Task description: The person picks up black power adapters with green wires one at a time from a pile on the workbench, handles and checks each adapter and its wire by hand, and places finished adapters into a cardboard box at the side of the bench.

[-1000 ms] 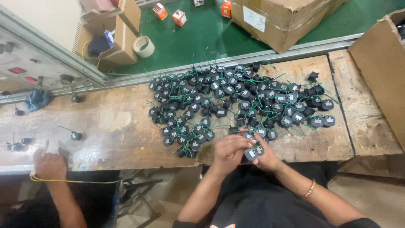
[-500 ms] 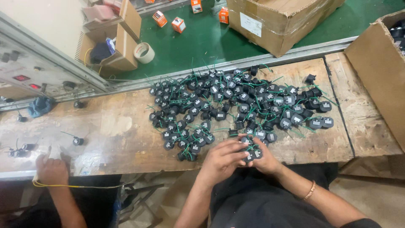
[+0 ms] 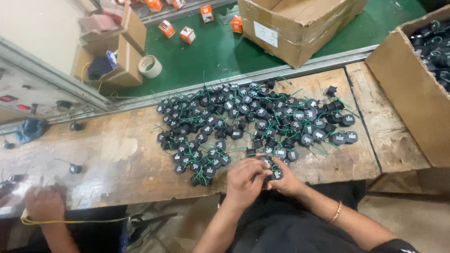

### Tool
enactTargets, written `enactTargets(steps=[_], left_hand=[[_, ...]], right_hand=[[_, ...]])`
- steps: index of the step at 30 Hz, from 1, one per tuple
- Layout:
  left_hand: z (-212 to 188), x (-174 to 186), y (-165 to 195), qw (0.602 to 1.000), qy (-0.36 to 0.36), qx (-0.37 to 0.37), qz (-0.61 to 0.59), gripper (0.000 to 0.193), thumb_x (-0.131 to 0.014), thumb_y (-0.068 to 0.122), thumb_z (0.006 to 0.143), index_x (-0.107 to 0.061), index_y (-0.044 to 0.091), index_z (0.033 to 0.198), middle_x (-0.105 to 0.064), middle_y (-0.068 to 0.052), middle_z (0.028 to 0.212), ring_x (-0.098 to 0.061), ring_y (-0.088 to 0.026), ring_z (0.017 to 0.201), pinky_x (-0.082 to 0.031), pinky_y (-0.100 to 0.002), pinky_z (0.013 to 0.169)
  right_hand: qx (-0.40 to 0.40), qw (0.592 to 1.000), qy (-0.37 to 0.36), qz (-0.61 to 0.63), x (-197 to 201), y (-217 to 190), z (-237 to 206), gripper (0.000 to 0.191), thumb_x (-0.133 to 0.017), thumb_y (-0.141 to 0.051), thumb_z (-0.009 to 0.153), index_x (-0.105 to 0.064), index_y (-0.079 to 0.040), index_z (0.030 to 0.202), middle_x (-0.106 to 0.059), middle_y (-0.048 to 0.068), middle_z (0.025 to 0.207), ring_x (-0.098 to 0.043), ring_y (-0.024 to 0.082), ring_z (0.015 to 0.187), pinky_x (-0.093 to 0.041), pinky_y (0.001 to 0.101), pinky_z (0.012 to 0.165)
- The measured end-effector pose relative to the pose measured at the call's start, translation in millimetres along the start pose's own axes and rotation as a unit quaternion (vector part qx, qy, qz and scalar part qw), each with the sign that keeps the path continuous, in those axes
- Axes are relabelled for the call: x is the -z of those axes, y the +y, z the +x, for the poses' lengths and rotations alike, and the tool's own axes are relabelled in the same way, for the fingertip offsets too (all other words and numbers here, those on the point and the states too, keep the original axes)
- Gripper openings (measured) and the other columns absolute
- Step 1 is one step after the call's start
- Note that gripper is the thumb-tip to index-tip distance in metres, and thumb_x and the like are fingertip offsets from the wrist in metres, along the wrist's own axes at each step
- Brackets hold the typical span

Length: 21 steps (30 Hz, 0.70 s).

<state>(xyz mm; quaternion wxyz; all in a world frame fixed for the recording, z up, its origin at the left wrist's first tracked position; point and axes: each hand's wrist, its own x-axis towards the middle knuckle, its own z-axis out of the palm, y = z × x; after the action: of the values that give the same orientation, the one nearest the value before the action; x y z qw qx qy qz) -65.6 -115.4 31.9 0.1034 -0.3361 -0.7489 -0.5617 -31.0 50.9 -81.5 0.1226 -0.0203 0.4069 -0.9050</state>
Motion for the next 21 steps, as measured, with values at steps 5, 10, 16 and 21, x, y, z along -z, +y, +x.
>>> enactTargets(steps=[5, 10, 16, 21], left_hand=[[1, -3, -5, 0.989, -0.033, -0.126, 0.073, 0.018, -0.074, -0.005, 0.079, -0.07, 0.004, 0.093, -0.071, -0.009, 0.103, -0.071, -0.031, 0.101, -0.059, -0.043, 0.093], [3, -5, -15, 0.984, -0.03, -0.138, 0.111, 0.022, -0.073, -0.007, 0.08, -0.068, 0.003, 0.099, -0.069, -0.011, 0.113, -0.071, -0.032, 0.105, -0.059, -0.042, 0.09], [0, -1, -12, 0.989, 0.0, -0.106, 0.103, 0.021, -0.069, -0.01, 0.081, -0.067, 0.004, 0.097, -0.071, -0.01, 0.107, -0.073, -0.03, 0.102, -0.059, -0.04, 0.086], [-3, 2, 6, 0.991, 0.072, -0.104, 0.05, 0.016, -0.077, -0.005, 0.085, -0.068, 0.005, 0.093, -0.073, -0.008, 0.098, -0.073, -0.025, 0.095, -0.06, -0.037, 0.081]], right_hand=[[0.033, 0.997, -0.053, -0.045, 0, -5, -2, 0.102, -0.087, 0.004, 0.073, -0.033, -0.005, 0.159, -0.057, 0.011, 0.138, -0.062, 0.019, 0.113, -0.056, 0.0332, 0.082], [0.021, 0.998, -0.049, 0.014, -3, -5, -2, 0.11, -0.094, -0.001, 0.068, -0.028, -0.009, 0.156, -0.06, 0.011, 0.128, -0.069, 0.022, 0.109, -0.063, 0.0411, 0.087], [0.021, 0.996, -0.065, 0.054, -7, -3, -2, 0.11, -0.097, -0.009, 0.07, -0.031, -0.009, 0.157, -0.061, 0.015, 0.124, -0.07, 0.028, 0.102, -0.063, 0.0445, 0.084], [0.032, 0.993, -0.079, 0.086, -11, -10, -1, 0.116, -0.099, -0.026, 0.063, -0.029, -0.007, 0.153, -0.051, 0.007, 0.14, -0.064, 0.024, 0.117, -0.062, 0.0463, 0.088]])
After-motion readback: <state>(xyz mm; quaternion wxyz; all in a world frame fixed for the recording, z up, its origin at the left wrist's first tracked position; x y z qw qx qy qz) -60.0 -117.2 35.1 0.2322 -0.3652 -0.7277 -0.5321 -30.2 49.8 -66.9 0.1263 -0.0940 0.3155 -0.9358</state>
